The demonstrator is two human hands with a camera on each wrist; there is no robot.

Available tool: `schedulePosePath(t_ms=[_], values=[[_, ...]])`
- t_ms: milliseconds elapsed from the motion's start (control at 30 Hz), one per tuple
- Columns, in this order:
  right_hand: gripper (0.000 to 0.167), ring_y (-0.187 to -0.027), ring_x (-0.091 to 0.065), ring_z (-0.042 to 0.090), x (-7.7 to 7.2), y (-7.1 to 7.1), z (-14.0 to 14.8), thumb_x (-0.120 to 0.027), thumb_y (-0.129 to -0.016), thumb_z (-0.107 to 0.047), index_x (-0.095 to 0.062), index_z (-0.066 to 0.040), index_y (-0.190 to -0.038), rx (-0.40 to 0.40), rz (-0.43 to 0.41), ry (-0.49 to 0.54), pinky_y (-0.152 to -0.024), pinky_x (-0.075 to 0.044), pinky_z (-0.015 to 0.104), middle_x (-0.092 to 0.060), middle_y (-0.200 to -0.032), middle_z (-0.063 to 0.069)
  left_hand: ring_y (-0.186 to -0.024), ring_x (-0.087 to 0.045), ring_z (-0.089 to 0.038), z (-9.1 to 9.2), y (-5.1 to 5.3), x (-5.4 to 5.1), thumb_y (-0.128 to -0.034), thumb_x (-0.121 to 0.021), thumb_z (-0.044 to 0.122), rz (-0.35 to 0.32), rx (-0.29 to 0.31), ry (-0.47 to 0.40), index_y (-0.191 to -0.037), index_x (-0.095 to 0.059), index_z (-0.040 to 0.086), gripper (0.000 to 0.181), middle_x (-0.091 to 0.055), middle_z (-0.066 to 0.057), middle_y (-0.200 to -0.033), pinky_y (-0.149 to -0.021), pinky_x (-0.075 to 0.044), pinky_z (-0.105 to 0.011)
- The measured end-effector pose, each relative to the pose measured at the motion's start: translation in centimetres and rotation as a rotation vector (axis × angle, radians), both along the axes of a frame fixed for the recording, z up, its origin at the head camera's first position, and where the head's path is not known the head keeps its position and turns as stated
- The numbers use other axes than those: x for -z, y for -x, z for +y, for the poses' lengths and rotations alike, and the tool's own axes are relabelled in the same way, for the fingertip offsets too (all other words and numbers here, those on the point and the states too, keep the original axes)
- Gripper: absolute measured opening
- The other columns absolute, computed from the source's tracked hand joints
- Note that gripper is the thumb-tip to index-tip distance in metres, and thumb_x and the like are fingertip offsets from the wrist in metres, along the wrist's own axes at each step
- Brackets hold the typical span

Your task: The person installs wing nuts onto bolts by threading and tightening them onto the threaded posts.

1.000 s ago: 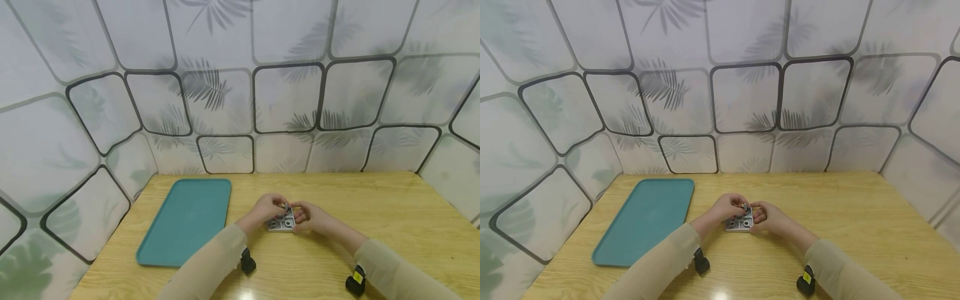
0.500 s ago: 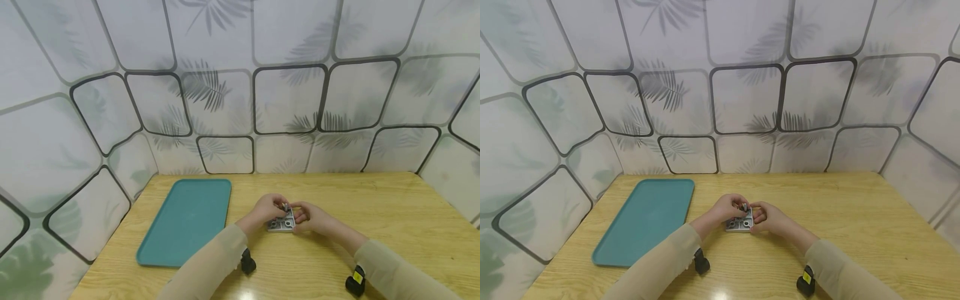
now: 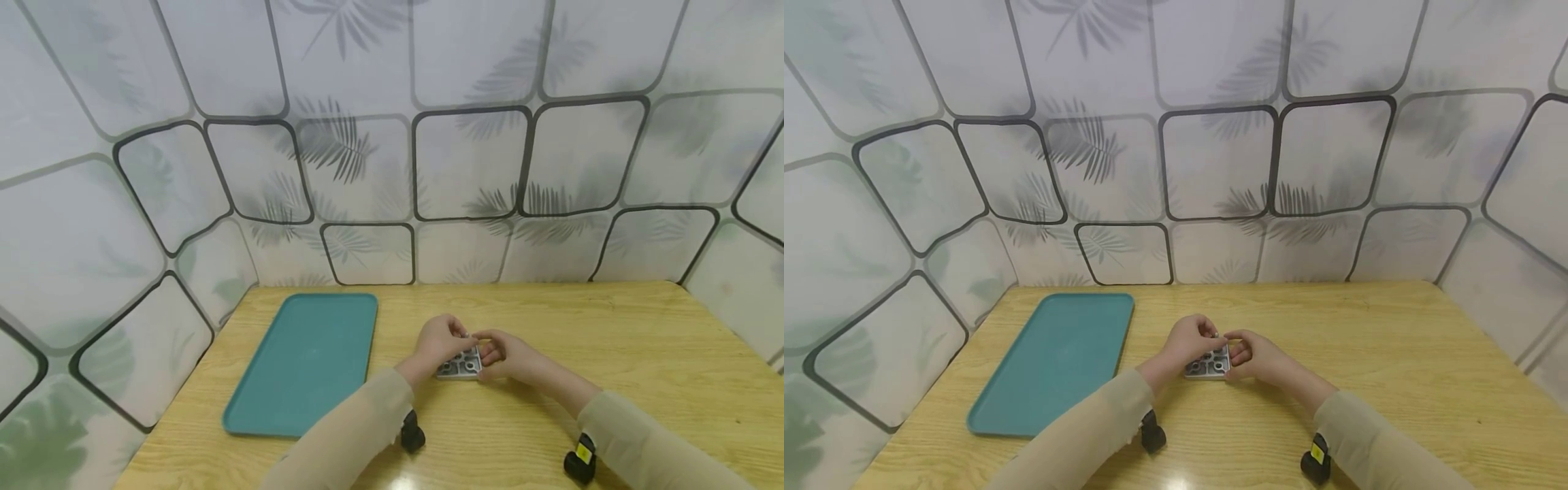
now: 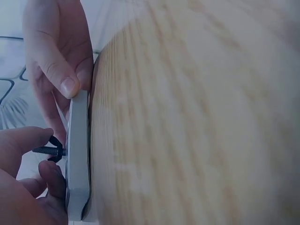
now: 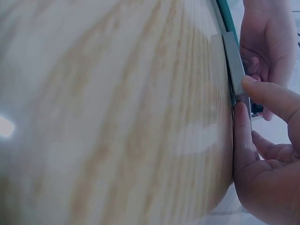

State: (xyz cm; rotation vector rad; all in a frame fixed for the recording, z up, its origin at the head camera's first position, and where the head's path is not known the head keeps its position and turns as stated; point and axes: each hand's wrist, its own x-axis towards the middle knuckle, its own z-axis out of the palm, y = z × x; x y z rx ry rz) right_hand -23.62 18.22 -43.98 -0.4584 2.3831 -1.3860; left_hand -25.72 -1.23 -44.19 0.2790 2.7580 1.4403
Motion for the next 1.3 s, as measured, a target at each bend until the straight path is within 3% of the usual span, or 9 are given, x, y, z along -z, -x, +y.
schedulePosePath(t_ms=[333,633,1300], values=[[0.084,-0.101,-0.065,0.021,0.2,-0.2,-0.1,-0.085,-0.085,0.001,-0.038,0.014,-0.154,-0.005,0.015,0.017,-0.083,-0.054,0.023,-0.064,-0.116,0.019,-0.072,-0.052,-0.007,-0.7,0.2,0.2,-0.0887,-0.085,0.016,-0.064,0.075,-0.054,-0.095,-0.075,0.01,0.014,-0.061,0.004,-0.08,-0.063,-0.043,-0.018],[0.086,-0.099,-0.064,0.019,0.4,-0.2,-0.1,-0.085,-0.085,0.002,-0.037,0.013,-0.155,0.002,0.013,0.023,-0.082,-0.054,0.022,-0.064,-0.115,0.018,-0.073,-0.053,-0.01,-1.1,0.2,0.0,-0.0901,-0.081,0.011,-0.125,0.123,-0.093,-0.105,-0.078,0.01,0.015,-0.059,0.002,-0.086,-0.062,-0.045,-0.02],[0.086,-0.102,-0.065,0.021,0.2,0.0,0.1,-0.085,-0.084,0.0,-0.037,0.014,-0.153,-0.006,0.021,0.018,-0.082,-0.054,0.022,-0.064,-0.116,0.019,-0.078,-0.055,-0.009,-0.9,0.6,0.0,-0.0921,-0.07,0.001,-0.113,0.176,-0.063,-0.105,-0.081,0.011,0.019,-0.066,0.0,-0.094,-0.062,-0.047,-0.019]])
